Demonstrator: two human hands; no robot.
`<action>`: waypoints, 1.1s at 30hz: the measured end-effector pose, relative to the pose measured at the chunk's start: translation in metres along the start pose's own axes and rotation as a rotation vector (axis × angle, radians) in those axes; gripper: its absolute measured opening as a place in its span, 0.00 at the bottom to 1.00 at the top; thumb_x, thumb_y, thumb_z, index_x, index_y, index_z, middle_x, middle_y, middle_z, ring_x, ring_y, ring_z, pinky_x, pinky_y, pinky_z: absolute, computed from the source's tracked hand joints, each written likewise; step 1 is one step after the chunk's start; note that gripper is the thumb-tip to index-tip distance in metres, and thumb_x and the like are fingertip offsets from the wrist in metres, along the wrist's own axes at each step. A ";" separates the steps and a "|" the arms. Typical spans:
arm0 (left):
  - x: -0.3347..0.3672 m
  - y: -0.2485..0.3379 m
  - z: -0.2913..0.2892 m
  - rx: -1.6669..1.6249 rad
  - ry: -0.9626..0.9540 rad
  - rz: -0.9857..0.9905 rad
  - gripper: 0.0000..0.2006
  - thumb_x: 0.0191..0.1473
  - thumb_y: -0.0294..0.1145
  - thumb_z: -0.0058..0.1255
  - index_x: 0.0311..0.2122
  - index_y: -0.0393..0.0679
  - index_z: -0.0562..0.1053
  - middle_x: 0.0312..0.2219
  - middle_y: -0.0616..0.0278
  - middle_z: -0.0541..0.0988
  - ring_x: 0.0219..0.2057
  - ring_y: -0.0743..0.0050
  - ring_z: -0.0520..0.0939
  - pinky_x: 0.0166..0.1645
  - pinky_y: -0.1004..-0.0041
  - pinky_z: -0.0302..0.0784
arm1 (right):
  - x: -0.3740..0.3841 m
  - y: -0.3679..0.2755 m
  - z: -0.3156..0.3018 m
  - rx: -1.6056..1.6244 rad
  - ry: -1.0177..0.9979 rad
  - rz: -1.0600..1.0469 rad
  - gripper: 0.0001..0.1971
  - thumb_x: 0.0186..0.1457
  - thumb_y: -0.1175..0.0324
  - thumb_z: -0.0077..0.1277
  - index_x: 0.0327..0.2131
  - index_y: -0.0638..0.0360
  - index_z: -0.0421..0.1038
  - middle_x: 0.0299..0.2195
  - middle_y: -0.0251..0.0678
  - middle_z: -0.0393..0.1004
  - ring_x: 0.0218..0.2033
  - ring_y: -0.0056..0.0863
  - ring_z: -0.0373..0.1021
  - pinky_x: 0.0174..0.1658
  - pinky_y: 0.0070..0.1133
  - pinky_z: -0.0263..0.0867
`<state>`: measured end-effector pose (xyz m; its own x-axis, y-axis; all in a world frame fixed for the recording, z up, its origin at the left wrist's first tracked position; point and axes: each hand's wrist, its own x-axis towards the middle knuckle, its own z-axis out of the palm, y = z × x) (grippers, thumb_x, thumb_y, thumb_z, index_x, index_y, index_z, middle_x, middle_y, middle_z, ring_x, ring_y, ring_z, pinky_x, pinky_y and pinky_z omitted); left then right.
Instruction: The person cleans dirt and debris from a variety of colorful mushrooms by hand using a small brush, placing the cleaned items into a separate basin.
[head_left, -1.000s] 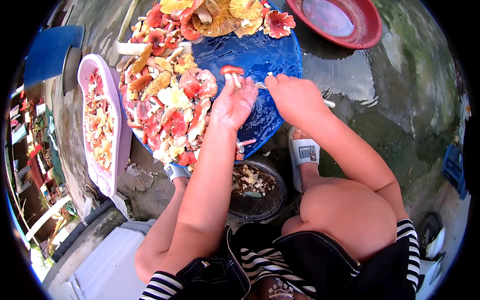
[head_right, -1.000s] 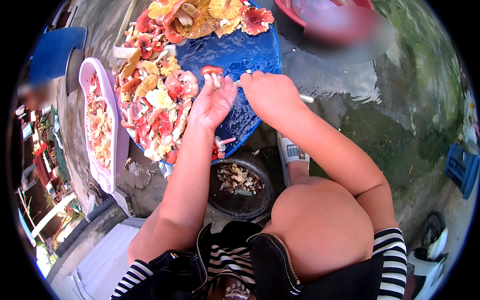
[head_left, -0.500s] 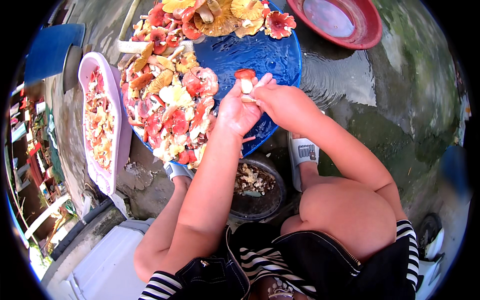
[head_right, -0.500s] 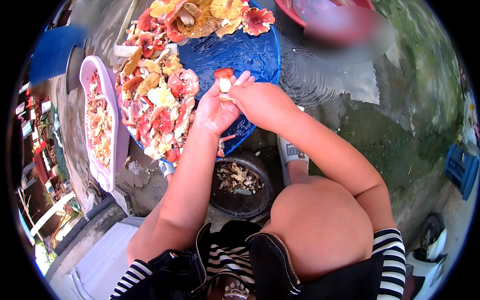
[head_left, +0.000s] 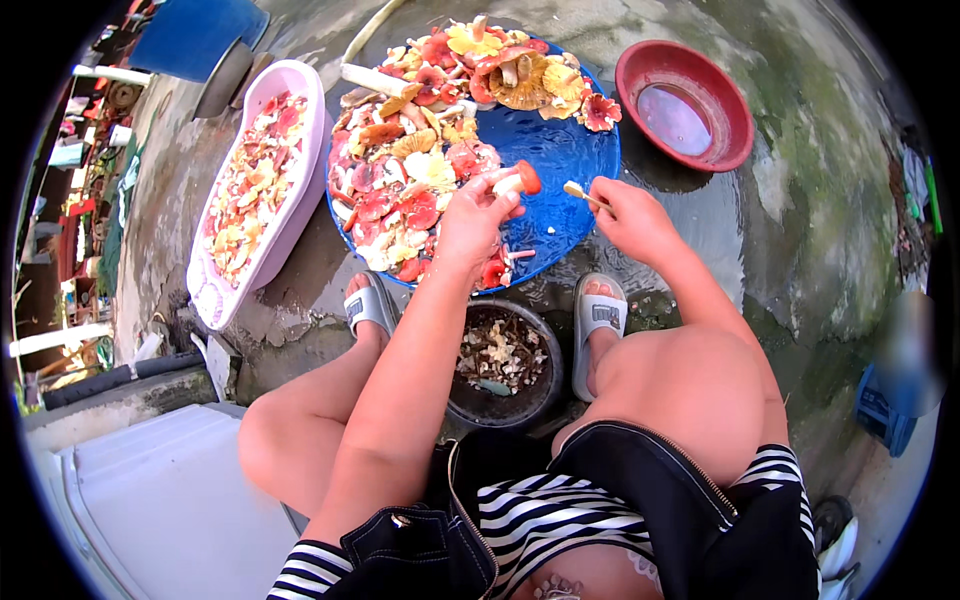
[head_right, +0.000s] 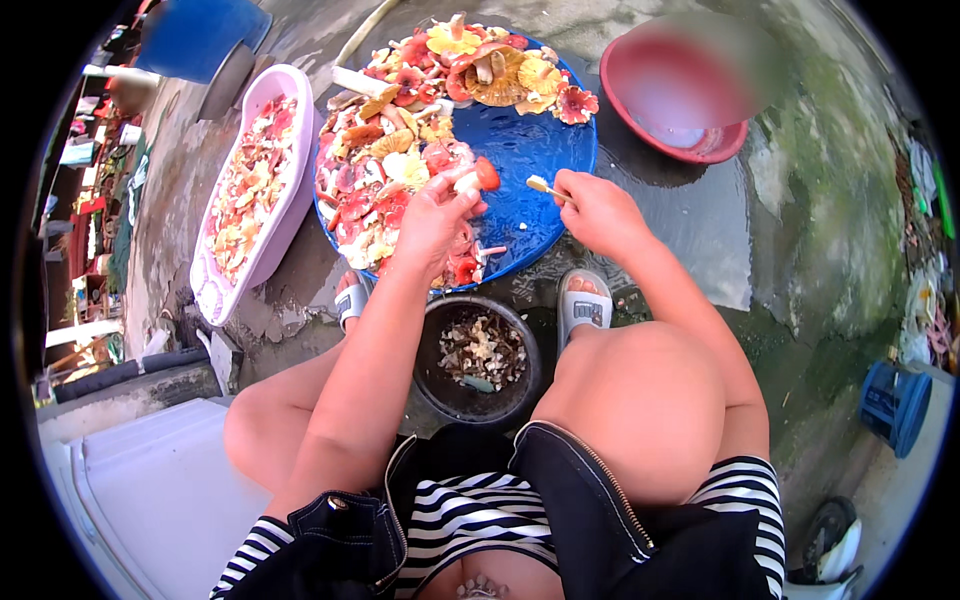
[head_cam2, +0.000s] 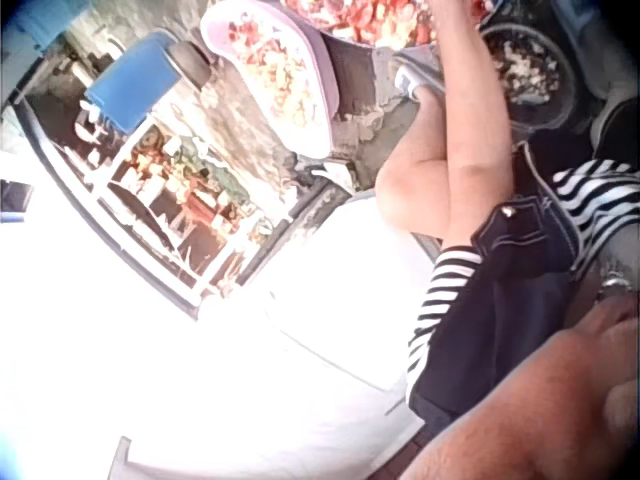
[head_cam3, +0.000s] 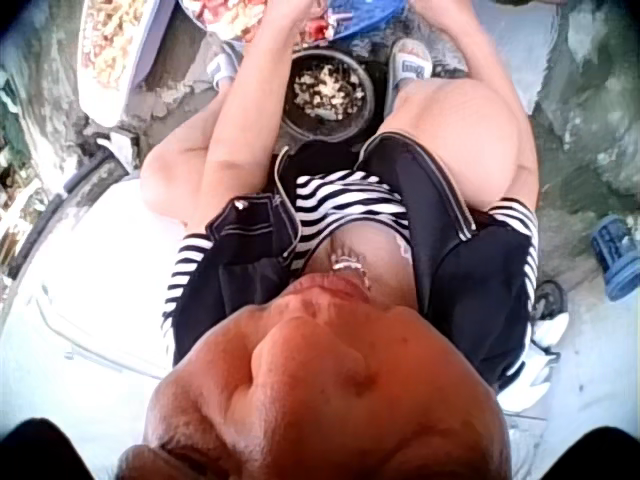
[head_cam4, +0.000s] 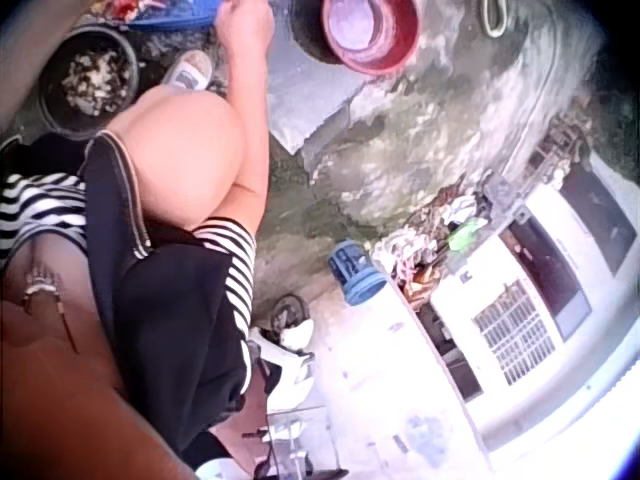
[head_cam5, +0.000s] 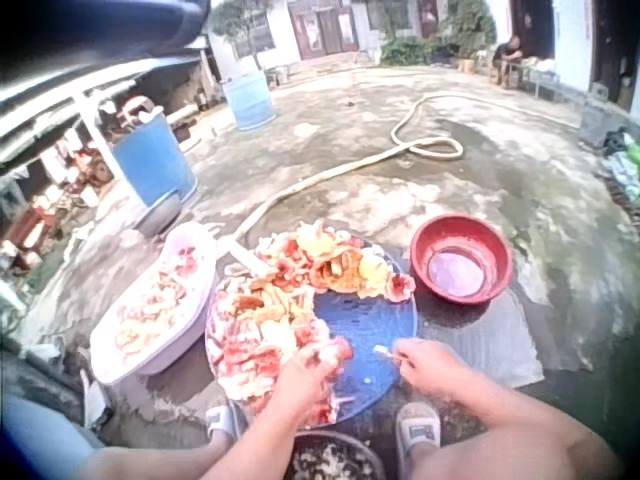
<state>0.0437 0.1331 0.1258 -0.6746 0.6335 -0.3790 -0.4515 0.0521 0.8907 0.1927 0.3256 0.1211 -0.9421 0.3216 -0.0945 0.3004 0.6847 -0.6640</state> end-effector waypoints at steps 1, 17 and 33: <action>-0.014 0.005 -0.005 0.051 0.018 0.083 0.15 0.55 0.19 0.53 0.49 0.37 0.71 0.40 0.61 0.78 0.39 0.77 0.79 0.46 0.76 0.77 | -0.001 -0.014 -0.016 0.010 -0.074 0.016 0.07 0.56 0.66 0.50 0.37 0.56 0.69 0.30 0.44 0.76 0.35 0.47 0.73 0.37 0.37 0.67; -0.162 0.026 -0.026 0.163 0.005 0.347 0.10 0.55 0.30 0.56 0.41 0.37 0.77 0.31 0.64 0.80 0.29 0.83 0.79 0.34 0.80 0.75 | -0.091 -0.203 -0.062 -0.242 -0.115 -0.299 0.11 0.62 0.61 0.47 0.42 0.54 0.74 0.30 0.47 0.77 0.34 0.48 0.73 0.38 0.39 0.67; -0.084 0.085 -0.239 -0.837 0.301 0.311 0.14 0.59 0.32 0.54 0.47 0.36 0.70 0.39 0.55 0.78 0.36 0.71 0.77 0.40 0.78 0.79 | -0.096 -0.092 0.088 0.522 0.113 0.259 0.10 0.62 0.66 0.48 0.41 0.60 0.75 0.20 0.27 0.72 0.21 0.14 0.65 0.27 0.18 0.62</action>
<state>-0.0772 -0.0998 0.1733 -0.9050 0.2935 -0.3081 -0.4200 -0.7315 0.5371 0.2424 0.1739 0.1257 -0.8175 0.5226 -0.2420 0.3786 0.1711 -0.9096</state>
